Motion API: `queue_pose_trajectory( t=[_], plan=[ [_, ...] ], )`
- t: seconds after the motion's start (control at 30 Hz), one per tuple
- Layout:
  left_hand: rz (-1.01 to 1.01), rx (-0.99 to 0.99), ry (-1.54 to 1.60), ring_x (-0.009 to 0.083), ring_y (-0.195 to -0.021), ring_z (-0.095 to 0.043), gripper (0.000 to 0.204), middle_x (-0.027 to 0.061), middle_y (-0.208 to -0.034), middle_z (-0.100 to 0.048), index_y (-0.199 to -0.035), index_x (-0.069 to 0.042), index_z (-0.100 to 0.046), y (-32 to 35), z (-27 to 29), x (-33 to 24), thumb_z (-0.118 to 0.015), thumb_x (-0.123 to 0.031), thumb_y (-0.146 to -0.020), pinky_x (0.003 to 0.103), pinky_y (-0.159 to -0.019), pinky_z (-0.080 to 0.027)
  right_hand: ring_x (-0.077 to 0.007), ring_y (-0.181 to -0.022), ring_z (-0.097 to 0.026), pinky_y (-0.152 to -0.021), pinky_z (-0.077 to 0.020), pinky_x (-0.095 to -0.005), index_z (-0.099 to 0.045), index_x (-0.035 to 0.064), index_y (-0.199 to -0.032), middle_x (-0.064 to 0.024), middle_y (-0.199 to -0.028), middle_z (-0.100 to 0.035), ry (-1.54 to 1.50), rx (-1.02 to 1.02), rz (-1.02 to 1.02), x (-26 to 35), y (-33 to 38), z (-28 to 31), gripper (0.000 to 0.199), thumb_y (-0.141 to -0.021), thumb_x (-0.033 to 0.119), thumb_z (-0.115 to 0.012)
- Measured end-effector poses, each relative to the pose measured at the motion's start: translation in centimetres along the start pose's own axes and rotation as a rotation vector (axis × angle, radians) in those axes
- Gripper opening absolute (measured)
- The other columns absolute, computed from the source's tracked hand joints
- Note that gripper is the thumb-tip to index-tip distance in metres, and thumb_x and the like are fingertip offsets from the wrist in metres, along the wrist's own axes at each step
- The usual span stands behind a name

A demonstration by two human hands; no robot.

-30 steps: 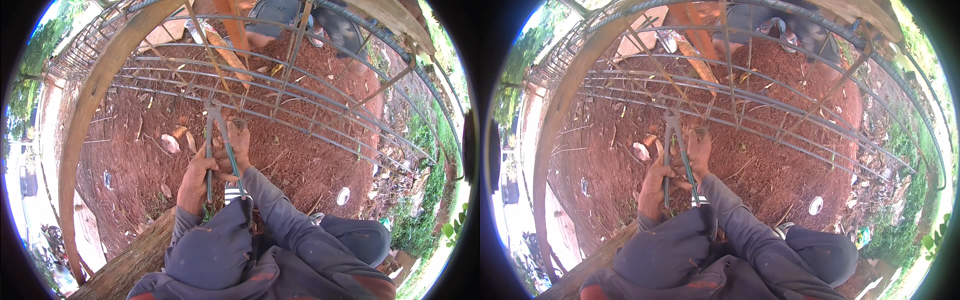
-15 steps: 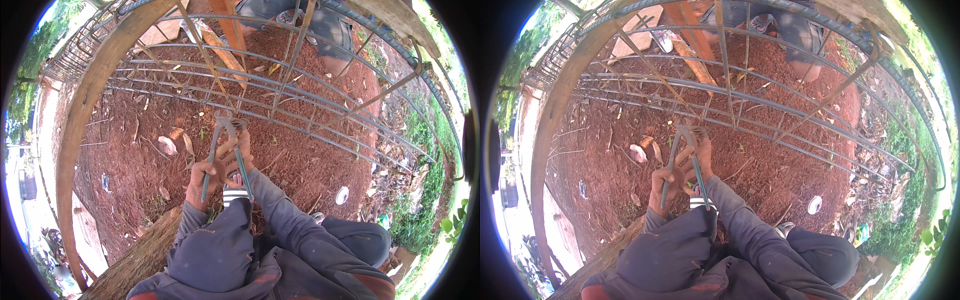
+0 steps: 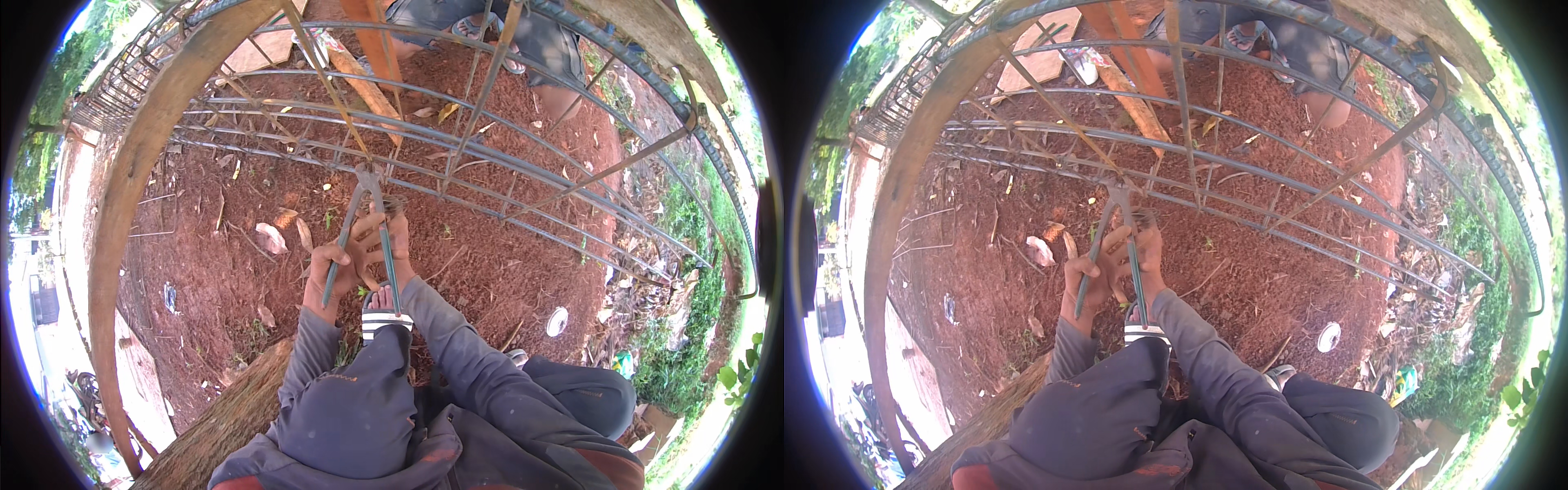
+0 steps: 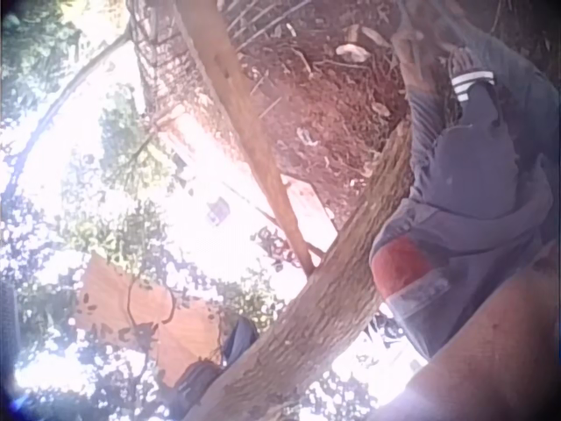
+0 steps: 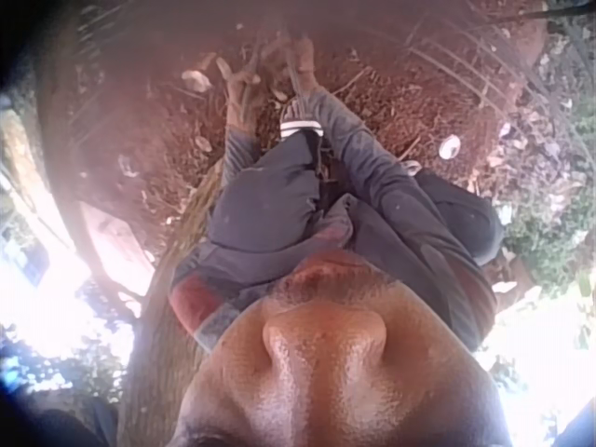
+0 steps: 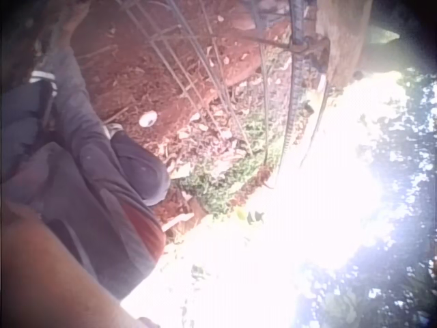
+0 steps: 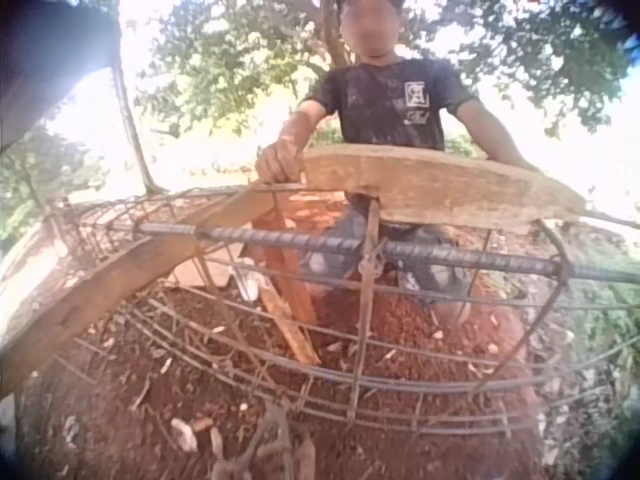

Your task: The person uses pliers to twist wire ties around intersecting metal rods, securing them together on a curved metal frame. The person repeatedly positions the wire, twists it with pliers, and moves to the next joint along the frame.

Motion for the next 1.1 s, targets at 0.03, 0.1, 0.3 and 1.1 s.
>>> queue_pose_trajectory(
  t=[0.03,0.1,0.3,1.1],
  plan=[
    [0.002,-0.011,-0.01,0.0549,-0.124,-0.049,0.09,0.0328,-0.149,-0.032,-0.149,0.005,-0.028,-0.2,0.4,-0.1,-0.056,-0.004,-0.064,0.059,-0.068,-0.064,-0.0153,-0.086,-0.067,-0.063,-0.0559,-0.0228,-0.054,0.0072,-0.122,-0.0055,-0.103,-0.062,-0.066,0.02,-0.05,-0.4,0.3,0.2,0.03,-0.097,0.022,-0.054],
    [0.012,-0.028,-0.048,0.0524,-0.121,-0.054,0.082,0.0319,-0.146,-0.038,-0.143,0.005,-0.035,-0.3,1.2,-0.2,-0.055,-0.004,-0.064,0.057,-0.066,-0.065,-0.0137,-0.078,-0.067,-0.054,-0.0545,-0.0209,-0.053,0.0084,-0.123,-0.0054,-0.101,-0.062,-0.079,0.04,-0.082,-0.2,1.7,-1.4,0.029,-0.099,0.025,-0.05],
    [-0.028,-0.048,-0.213,0.051,-0.106,-0.063,0.045,0.0317,-0.131,-0.055,-0.113,-0.003,-0.054,-0.1,2.2,-0.9,-0.059,-0.005,-0.068,0.059,-0.079,-0.056,-0.008,-0.053,-0.055,-0.032,-0.0391,-0.0187,-0.05,0.0094,-0.123,-0.0061,-0.094,-0.06,0.185,0.037,-0.086,0.7,1.6,-3.5,0.022,-0.104,0.02,-0.047],
    [0.09,-0.564,-0.756,0.0229,-0.063,-0.053,0.024,0.0099,-0.081,-0.051,-0.085,-0.01,-0.043,1.1,1.0,-2.5,-0.042,0.007,-0.069,0.041,-0.056,-0.045,-0.0171,-0.108,-0.061,-0.093,-0.048,-0.0352,-0.052,0.0048,-0.135,-0.0068,-0.122,-0.063,0.688,0.115,-0.006,4.7,1.6,-4.3,0.049,-0.092,0.021,-0.069]
  ],
)
Point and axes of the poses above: each hand's wrist, its own y-axis away from the middle knuckle, its own z-axis out of the back of the hand, x = y × z, the point moved 10 cm from there along -y, towards the middle knuckle
